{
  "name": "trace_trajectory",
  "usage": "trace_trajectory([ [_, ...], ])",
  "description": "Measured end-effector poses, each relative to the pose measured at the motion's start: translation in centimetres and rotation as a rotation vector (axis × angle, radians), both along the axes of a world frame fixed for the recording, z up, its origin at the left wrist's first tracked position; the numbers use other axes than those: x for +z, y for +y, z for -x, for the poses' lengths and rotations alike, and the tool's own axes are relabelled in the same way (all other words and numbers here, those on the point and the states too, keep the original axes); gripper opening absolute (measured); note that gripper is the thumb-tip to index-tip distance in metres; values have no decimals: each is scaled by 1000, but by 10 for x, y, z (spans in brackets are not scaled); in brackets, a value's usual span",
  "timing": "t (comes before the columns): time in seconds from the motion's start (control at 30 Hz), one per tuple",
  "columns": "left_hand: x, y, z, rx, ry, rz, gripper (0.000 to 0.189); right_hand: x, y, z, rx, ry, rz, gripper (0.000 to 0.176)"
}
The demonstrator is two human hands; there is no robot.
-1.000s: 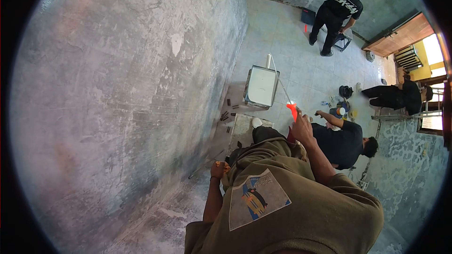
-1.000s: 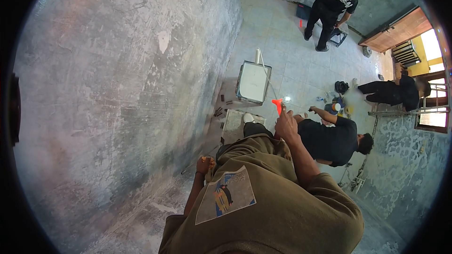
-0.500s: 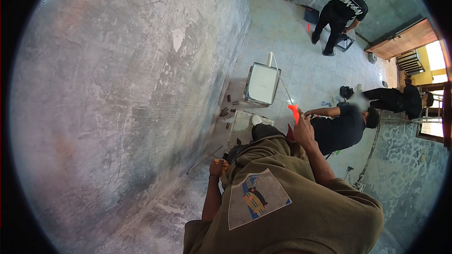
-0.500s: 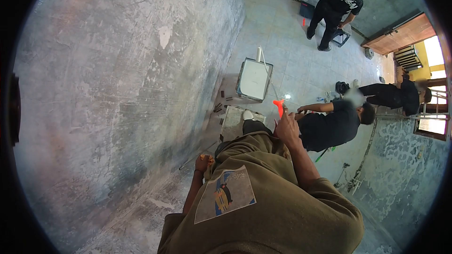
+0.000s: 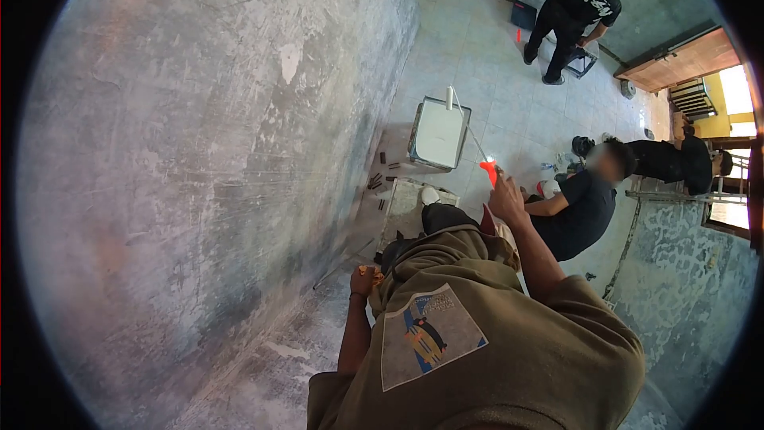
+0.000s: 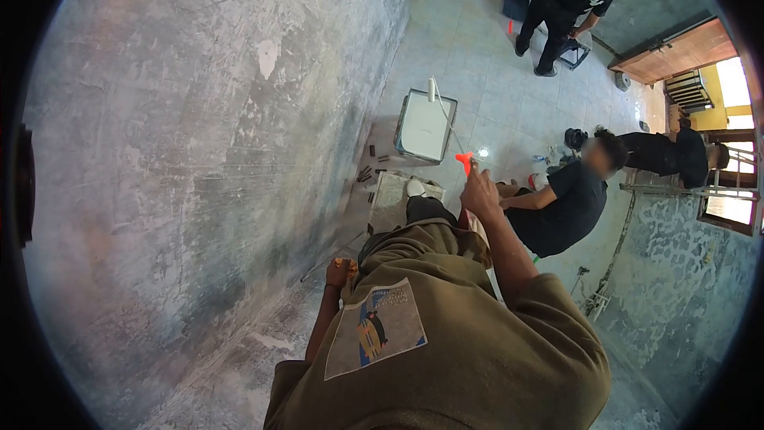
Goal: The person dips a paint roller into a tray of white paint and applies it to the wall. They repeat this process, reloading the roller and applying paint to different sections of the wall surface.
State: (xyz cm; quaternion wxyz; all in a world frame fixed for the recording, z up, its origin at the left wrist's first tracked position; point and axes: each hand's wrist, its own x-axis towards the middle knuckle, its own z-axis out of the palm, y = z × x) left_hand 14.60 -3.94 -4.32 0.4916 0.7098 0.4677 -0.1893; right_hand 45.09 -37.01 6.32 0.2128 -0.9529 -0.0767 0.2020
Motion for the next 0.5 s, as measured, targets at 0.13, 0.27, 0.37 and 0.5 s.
trace_trajectory([
  [0.13, -9, 1, 11, 48, -5, 22, 33, -83, -1, -31, 2, 14, 37, 58],
  [0.27, -18, 5, 27, 38, 11, -21, 32, -102, 27, -51, -97, 278, 97, 61],
  [0.37, 26, -10, 17, 41, -2, -11, 29, -121, 40, -52, -130, 336, 106, 60],
  [0.5, 19, -16, 40, 101, 15, 16, 29, -133, 52, -47, -177, 344, 127, 66],
])
